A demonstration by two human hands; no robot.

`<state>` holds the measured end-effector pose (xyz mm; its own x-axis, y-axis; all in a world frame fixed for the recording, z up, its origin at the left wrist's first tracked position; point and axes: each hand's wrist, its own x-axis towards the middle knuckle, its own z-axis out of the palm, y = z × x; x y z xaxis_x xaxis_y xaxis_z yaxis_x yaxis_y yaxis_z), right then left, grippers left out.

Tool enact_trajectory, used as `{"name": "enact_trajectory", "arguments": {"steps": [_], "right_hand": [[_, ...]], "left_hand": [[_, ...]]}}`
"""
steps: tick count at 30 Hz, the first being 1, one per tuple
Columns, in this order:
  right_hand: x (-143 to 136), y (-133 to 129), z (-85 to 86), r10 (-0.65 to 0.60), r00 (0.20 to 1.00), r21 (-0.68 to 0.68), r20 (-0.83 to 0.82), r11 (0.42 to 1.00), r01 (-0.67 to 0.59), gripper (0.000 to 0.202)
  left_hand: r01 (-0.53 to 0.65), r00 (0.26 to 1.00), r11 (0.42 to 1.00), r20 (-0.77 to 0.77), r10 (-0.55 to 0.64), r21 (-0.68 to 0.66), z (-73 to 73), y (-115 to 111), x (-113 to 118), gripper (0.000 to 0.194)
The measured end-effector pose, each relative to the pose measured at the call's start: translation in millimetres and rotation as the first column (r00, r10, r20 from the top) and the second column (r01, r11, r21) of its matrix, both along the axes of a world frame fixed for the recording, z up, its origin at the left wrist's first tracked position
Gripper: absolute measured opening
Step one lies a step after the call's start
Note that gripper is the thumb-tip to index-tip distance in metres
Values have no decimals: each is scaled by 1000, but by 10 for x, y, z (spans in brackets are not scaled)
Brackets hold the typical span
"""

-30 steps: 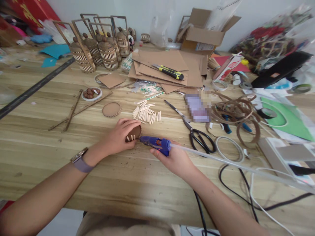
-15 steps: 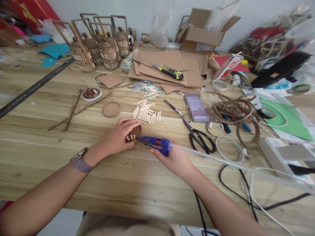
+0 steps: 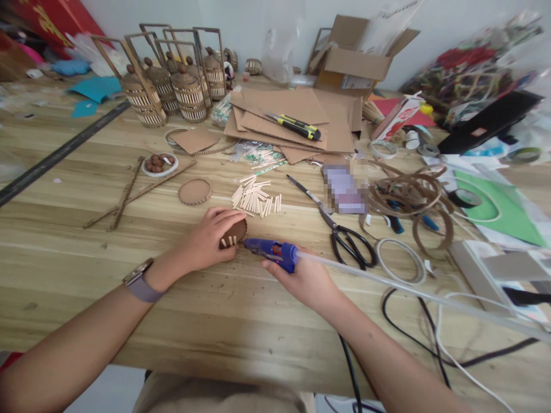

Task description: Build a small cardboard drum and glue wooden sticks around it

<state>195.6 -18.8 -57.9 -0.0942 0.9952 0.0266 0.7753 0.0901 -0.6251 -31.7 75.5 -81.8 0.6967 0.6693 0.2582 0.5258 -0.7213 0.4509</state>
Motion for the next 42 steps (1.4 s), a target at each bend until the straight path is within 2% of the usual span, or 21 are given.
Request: {"name": "enact_trajectory", "arguments": {"steps": [26, 29, 32, 36, 37, 39, 40, 42], "right_hand": [[5, -23, -39, -1, 1000, 8, 18, 1000, 1, 35], [-10, -20, -30, -14, 1000, -22, 6, 1000, 15, 36], [-31, -2, -21, -51, 998, -47, -30, 998, 49, 35], [-1, 51, 30, -117, 979, -23, -168, 993, 115, 36], [24, 63, 56, -143, 968, -62, -207, 989, 133, 40], [91, 77, 121, -174, 936, -236, -308, 966, 102, 52], [130, 79, 156, -173, 913, -344, -370, 938, 39, 57], [211, 73, 217, -171, 858, -521, -484, 844, -126, 62]], "left_hand": [[-8, 1000, 1000, 17, 9, -9, -11, 4, -4, 64], [-3, 1000, 1000, 13, 3, -5, -13, 4, -1, 64], [-6, 1000, 1000, 18, 6, 0, -16, 4, 3, 63], [-5, 1000, 1000, 15, 5, -7, -10, 3, -1, 64], [-4, 1000, 1000, 15, 4, -9, -8, 3, -3, 64], [-3, 1000, 1000, 22, 3, -6, -10, 2, -9, 64], [-3, 1000, 1000, 26, 3, -4, -12, 2, -11, 64], [-5, 999, 1000, 34, 5, 1, -19, 4, -13, 64]]}}
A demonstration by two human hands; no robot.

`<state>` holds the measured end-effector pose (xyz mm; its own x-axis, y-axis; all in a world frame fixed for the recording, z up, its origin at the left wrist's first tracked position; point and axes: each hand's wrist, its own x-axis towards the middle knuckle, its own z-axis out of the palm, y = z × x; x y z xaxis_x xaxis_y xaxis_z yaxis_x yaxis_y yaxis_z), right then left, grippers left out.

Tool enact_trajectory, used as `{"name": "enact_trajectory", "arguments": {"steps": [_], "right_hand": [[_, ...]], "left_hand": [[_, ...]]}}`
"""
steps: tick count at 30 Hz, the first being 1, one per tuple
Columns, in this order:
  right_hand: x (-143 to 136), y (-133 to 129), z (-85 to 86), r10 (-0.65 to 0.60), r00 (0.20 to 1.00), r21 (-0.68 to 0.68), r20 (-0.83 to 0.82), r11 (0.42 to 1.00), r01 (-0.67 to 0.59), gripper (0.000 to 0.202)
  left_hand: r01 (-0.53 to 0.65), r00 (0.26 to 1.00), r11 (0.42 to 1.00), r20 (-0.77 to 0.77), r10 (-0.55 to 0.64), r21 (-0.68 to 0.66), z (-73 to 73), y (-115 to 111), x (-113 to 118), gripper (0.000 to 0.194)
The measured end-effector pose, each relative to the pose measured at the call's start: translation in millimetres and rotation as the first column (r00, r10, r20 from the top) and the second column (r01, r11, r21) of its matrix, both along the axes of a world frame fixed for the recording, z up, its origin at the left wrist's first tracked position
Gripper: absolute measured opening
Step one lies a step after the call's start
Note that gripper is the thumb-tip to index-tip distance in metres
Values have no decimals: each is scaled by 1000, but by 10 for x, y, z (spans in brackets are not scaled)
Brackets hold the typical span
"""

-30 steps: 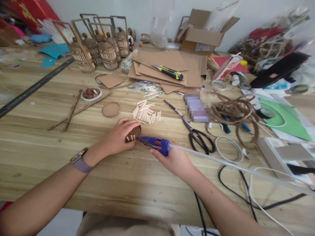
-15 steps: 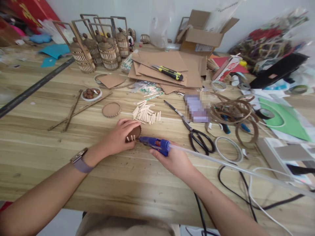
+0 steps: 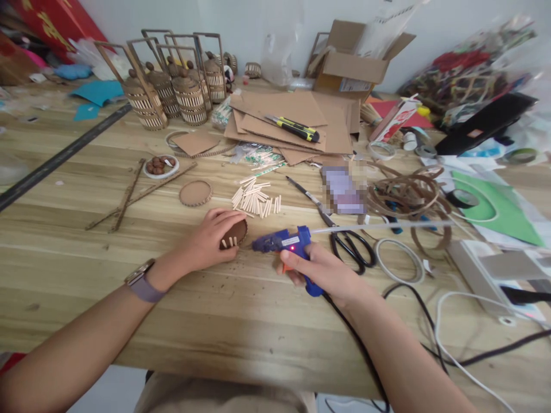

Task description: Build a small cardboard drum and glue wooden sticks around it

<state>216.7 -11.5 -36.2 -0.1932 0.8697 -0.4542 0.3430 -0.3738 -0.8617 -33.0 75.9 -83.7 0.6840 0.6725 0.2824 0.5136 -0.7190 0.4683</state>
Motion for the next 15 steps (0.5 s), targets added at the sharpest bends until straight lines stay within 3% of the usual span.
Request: {"name": "enact_trajectory", "arguments": {"steps": [2, 4, 6, 8, 12, 15], "right_hand": [[74, -10, 40, 81, 994, -129, -71, 988, -90, 63], [132, -15, 65, 173, 985, -169, -3, 971, -171, 63], [167, -10, 102, 306, 935, -128, 181, 950, -286, 61], [176, 8, 173, 401, 808, -78, 432, 909, -410, 56], [139, 143, 354, 404, 515, -96, 756, 846, -524, 45], [94, 379, 351, 267, 474, 68, 839, 813, -579, 31]], "left_hand": [[1, 1000, 1000, 1, -1, 5, -5, 4, 0, 63], [7, 1000, 1000, -5, -7, 7, -5, 9, 3, 61], [9, 1000, 1000, -14, -9, 2, -1, 13, 5, 61], [4, 1000, 1000, -20, -4, -8, 5, 13, 8, 61], [6, 1000, 1000, -19, -7, -26, 20, 4, 12, 62], [0, 1000, 999, -23, -1, -49, 23, -1, 10, 62]]}}
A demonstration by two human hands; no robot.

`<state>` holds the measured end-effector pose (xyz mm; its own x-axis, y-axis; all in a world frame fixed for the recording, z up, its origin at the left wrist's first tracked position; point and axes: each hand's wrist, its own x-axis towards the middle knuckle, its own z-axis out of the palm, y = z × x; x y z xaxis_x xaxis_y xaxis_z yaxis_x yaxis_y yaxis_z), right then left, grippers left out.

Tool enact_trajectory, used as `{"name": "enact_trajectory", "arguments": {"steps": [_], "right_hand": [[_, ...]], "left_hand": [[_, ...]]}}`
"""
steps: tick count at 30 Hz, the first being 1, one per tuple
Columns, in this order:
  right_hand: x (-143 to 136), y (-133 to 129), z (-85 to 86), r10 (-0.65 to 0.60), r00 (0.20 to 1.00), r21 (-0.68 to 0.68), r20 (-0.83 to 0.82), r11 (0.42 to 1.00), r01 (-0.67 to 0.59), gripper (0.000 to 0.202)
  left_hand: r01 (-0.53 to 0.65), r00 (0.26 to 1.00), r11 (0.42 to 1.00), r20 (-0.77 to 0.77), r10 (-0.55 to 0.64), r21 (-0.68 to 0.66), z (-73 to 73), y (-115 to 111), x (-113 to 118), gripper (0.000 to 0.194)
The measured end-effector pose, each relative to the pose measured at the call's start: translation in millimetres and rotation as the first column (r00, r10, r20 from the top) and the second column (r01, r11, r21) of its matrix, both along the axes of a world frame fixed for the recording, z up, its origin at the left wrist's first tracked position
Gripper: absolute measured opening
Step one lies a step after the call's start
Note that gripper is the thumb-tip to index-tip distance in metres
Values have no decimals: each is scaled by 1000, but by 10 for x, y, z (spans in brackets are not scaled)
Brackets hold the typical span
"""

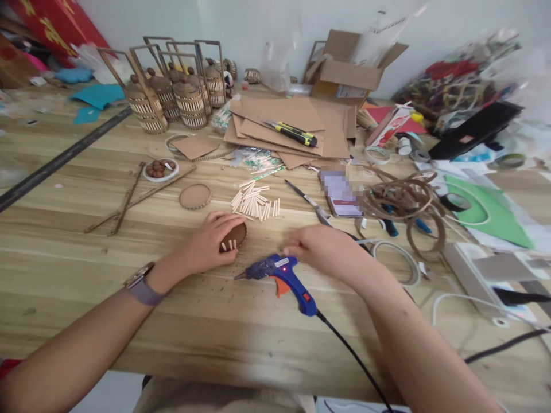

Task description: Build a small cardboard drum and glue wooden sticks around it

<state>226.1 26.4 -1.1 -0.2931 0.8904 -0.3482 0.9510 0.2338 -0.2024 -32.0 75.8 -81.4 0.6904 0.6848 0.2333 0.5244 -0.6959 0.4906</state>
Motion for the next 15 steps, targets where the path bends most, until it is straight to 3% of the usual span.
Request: {"name": "enact_trajectory", "arguments": {"steps": [3, 5, 9, 15], "right_hand": [[-46, 305, -186, 94, 994, 332, -47, 940, -73, 23], [-75, 482, -347, 181, 981, 441, -76, 888, -130, 31], [-112, 644, -528, 252, 965, 440, -73, 876, -196, 40], [-104, 598, -468, 219, 976, 438, -7, 878, -194, 26]], "left_hand": [[-3, 1000, 1000, 4, 3, 8, -9, 0, -5, 62], [3, 1000, 1000, 12, -3, 28, -15, 1, -8, 62], [8, 1000, 1000, 25, -9, 29, -15, 0, -6, 65], [5, 1000, 1000, 25, -5, 22, -5, -6, -4, 64]]}}
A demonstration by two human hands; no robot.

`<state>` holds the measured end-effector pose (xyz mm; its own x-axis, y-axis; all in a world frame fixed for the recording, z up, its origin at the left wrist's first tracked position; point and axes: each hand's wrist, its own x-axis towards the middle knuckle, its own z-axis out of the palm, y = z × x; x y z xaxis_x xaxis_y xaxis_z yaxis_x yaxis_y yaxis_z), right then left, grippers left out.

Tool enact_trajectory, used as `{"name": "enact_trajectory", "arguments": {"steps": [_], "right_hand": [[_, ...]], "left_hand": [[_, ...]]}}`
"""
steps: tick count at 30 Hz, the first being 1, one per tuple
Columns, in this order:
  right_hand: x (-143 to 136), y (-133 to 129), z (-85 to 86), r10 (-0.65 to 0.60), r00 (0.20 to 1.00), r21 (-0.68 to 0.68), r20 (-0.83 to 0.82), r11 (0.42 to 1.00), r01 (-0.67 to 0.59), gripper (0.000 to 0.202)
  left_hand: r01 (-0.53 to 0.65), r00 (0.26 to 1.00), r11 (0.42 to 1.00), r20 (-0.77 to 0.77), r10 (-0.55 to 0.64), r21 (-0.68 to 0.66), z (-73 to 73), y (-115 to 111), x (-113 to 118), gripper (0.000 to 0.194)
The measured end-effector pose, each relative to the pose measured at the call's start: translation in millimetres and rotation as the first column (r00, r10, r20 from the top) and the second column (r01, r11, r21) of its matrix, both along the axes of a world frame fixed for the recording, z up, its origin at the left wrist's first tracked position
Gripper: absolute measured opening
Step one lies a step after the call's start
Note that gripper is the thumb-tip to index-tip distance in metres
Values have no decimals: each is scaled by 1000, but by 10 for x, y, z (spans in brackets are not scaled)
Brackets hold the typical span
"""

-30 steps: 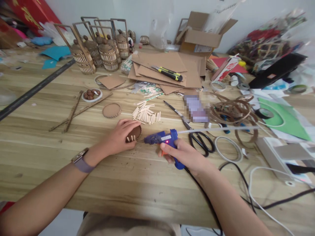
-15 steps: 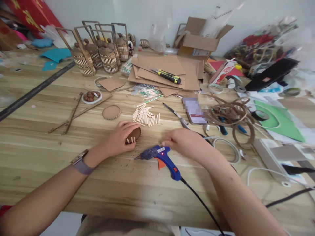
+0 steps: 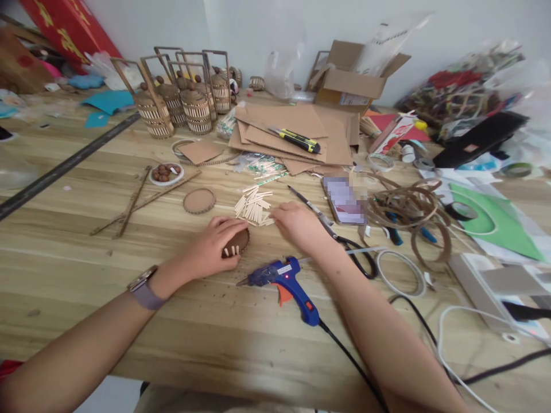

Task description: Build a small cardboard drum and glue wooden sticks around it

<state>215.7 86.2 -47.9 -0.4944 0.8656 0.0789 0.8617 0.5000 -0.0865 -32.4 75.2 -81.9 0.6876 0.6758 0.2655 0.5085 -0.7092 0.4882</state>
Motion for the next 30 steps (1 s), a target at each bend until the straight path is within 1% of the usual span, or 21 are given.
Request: {"name": "enact_trajectory", "arguments": {"steps": [6, 16, 21, 22, 24, 26, 28, 30], "right_hand": [[20, -7, 51, -17, 999, 2, 47, 1000, 17, 18], [-53, 16, -10, 46, 999, -38, -4, 998, -46, 13], [-61, -3, 53, 57, 996, -45, -62, 997, -60, 12], [-63, -21, 75, 47, 995, -44, -86, 998, -51, 12], [-82, -68, 119, 18, 982, -51, -186, 998, -28, 13], [-124, -122, 161, 15, 946, -76, -323, 996, -42, 22], [-183, -177, 200, 25, 898, -131, -439, 987, -91, 27], [-245, -226, 237, -1, 873, -225, -488, 966, -124, 22]], "left_hand": [[-4, 1000, 1000, -17, 4, -3, 8, -1, -2, 64], [1, 1000, 1000, -13, -1, 3, 12, 6, 2, 62], [2, 1000, 1000, -16, -3, -14, 5, 4, -3, 64], [2, 1000, 1000, -15, -2, -15, 1, 4, -5, 65], [3, 1000, 1000, -12, -3, -17, -6, 5, -7, 64], [5, 1000, 1000, -8, -5, -13, -10, 7, -7, 64], [8, 1000, 1000, -5, -8, -12, -9, 10, -5, 64], [13, 1000, 1000, -1, -13, -19, -4, 13, -3, 64]]}}
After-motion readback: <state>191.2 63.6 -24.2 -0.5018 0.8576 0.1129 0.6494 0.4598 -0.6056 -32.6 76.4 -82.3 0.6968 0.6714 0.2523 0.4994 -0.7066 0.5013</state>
